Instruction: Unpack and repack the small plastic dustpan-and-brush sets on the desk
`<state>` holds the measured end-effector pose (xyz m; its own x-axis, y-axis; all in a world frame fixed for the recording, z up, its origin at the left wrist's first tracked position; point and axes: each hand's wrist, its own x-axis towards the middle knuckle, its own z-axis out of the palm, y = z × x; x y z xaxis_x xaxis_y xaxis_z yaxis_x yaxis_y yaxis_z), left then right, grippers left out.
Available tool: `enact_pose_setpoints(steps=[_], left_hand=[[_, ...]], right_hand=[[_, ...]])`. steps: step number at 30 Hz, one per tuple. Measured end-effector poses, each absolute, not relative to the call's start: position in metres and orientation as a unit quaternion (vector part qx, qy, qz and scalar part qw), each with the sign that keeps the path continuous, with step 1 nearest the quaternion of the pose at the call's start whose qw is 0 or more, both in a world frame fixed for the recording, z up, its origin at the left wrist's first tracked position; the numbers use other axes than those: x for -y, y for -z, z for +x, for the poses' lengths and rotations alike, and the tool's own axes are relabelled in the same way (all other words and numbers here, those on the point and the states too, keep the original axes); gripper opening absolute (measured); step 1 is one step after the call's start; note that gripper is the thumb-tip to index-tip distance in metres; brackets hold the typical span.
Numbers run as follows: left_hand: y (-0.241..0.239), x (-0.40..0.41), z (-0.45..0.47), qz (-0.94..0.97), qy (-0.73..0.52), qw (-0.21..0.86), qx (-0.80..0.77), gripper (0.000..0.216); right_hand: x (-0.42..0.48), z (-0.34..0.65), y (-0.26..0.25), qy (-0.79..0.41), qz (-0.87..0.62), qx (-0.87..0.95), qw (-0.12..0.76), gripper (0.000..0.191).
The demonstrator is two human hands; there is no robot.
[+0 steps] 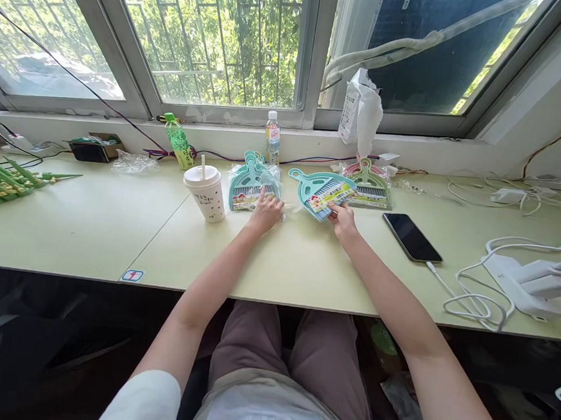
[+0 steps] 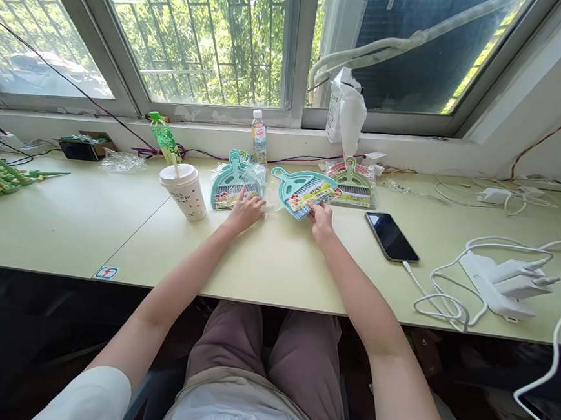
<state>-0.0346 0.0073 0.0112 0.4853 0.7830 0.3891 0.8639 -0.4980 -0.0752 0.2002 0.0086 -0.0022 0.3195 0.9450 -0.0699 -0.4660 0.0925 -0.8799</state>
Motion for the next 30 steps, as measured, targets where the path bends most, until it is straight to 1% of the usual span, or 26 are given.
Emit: enact_pose_setpoints(steps=[1,4,8,11,16,18,19,21,22,25,28,30], left_hand=[[-0.012,-0.008,-0.035,-0.851,0.154,0.126,0.486,0.031],[-0.018,-0.008,-0.037,-0.844,0.177,0.109,0.494,0.036],[-0.027,-0.008,-0.046,-0.818,0.24,0.141,0.504,0.044],[-0.032,-0.011,-0.055,-0.79,0.269,0.168,0.525,0.042],[-0.027,-0.017,-0.056,-0.772,0.29,0.134,0.55,0.039],[-0.02,-0.015,-0.047,-0.776,0.278,0.122,0.553,0.036],[-0.016,-0.013,-0.042,-0.783,0.265,0.113,0.551,0.041],[-0.007,-0.01,-0.032,-0.806,0.225,0.095,0.539,0.057],[-0.004,-0.009,-0.029,-0.815,0.204,0.091,0.534,0.06],[0.002,-0.01,-0.029,-0.829,0.164,0.1,0.525,0.045],[0.0,-0.014,-0.037,-0.822,0.166,0.12,0.532,0.048],[-0.004,-0.015,-0.04,-0.808,0.174,0.134,0.546,0.046]], right_hand=[[-0.008,0.2,0.002,-0.514,-0.437,0.28,0.683,0.027],[-0.007,0.199,0.002,-0.513,-0.44,0.291,0.677,0.026],[-0.006,0.2,0.001,-0.511,-0.442,0.288,0.679,0.025],[-0.005,0.2,0.0,-0.511,-0.44,0.282,0.682,0.027],[-0.005,0.199,0.0,-0.516,-0.441,0.278,0.68,0.026],[-0.006,0.198,0.0,-0.517,-0.445,0.275,0.677,0.024],[-0.006,0.198,0.001,-0.518,-0.446,0.274,0.676,0.023],[-0.006,0.198,0.001,-0.519,-0.447,0.274,0.675,0.021],[-0.007,0.198,0.002,-0.518,-0.447,0.276,0.675,0.02],[-0.008,0.199,0.004,-0.515,-0.449,0.283,0.673,0.02],[-0.008,0.199,0.006,-0.512,-0.449,0.293,0.671,0.023],[-0.009,0.199,0.007,-0.512,-0.449,0.293,0.671,0.024]])
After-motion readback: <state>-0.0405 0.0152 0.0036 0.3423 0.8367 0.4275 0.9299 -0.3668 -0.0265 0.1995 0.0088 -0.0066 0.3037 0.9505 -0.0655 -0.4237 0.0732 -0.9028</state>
